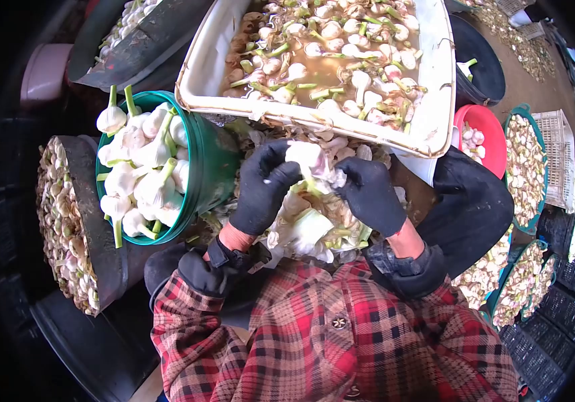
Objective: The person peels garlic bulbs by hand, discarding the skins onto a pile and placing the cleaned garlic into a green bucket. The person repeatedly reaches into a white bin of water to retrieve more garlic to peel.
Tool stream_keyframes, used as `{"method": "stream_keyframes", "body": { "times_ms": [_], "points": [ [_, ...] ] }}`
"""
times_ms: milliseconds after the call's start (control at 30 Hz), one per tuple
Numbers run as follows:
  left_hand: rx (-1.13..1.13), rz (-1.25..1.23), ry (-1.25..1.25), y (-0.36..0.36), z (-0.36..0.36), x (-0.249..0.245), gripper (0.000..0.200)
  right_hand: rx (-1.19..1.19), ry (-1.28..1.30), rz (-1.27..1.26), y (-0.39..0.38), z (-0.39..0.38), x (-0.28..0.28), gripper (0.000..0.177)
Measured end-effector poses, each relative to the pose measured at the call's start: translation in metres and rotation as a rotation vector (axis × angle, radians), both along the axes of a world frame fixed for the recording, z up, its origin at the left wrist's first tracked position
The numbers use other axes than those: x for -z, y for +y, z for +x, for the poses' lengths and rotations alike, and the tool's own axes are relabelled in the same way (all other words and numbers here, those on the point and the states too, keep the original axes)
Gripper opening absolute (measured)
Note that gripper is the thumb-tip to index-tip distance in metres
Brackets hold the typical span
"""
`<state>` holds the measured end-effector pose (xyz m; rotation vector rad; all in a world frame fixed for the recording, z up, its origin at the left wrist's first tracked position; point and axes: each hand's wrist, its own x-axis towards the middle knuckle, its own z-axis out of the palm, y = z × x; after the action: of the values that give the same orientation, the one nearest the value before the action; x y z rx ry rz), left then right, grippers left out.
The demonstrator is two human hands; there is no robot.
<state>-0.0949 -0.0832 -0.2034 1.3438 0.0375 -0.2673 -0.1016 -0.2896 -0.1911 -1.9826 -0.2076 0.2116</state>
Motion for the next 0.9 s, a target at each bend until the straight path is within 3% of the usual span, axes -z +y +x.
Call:
{"method": "stream_keyframes", "body": {
  "times_ms": [33,67,100,200,233,300,367,433,467,500,567,700,767,800,833,900],
  "points": [
    [-0.03,-0.128,0.114,0.001,0.002,-0.006,0.034,0.019,-0.18,-0.118,-0.004,-0.003,0.009,0.01],
    [-0.07,-0.419,0.178,-0.001,0.003,-0.016,0.033,0.018,-0.104,-0.237,-0.008,-0.011,0.016,0.009],
    [-0.08,-0.404,0.172,0.002,0.007,-0.019,0.033,0.014,-0.112,-0.239,-0.014,-0.02,0.022,0.009],
    [-0.004,-0.321,0.099,0.006,0.009,-0.013,0.033,-0.415,-0.095,-0.598,-0.027,-0.034,0.019,0.025],
    [-0.035,-0.287,0.116,0.001,0.005,-0.014,0.033,-0.415,-0.098,-0.6,-0.026,-0.031,0.003,0.025],
    [-0.063,-0.252,0.128,-0.009,-0.002,-0.015,0.032,-0.109,-0.301,-0.611,-0.02,-0.023,-0.033,0.038],
    [0.023,0.027,0.112,-0.022,-0.008,-0.015,0.03,-0.062,-0.266,-0.554,-0.014,-0.017,-0.059,0.039],
    [0.123,0.07,0.01,-0.039,-0.014,-0.024,0.029,-0.08,-0.146,-0.15,-0.009,-0.014,-0.065,0.027],
    [0.159,0.002,0.027,-0.043,-0.016,-0.019,0.031,-0.075,-0.31,-0.173,-0.013,-0.012,-0.053,0.02],
    [0.179,-0.085,0.106,-0.046,-0.018,-0.02,0.034,-0.078,-0.317,-0.174,-0.022,-0.009,-0.051,0.02],
    [0.246,-0.076,0.068,-0.048,-0.019,-0.02,0.031,0.171,-0.236,0.037,-0.056,-0.002,-0.049,0.019],
    [0.311,0.046,0.009,-0.045,-0.021,-0.009,0.03,0.396,-0.379,-0.59,-0.155,0.036,-0.094,0.02],
    [0.367,0.047,0.119,-0.044,-0.021,-0.006,0.028,0.31,-0.311,-1.249,-0.182,0.048,-0.113,0.027],
    [0.367,0.076,0.107,-0.045,-0.021,-0.005,0.025,0.262,-0.206,-1.398,-0.189,0.062,-0.114,0.033],
    [0.36,0.071,0.105,-0.046,-0.019,-0.007,0.025,0.257,-0.213,-1.401,-0.182,0.078,-0.112,0.033],
    [0.398,0.106,0.054,-0.047,-0.018,-0.012,0.025,0.026,-0.233,-0.874,-0.149,0.111,-0.097,0.034]
  ]
}}
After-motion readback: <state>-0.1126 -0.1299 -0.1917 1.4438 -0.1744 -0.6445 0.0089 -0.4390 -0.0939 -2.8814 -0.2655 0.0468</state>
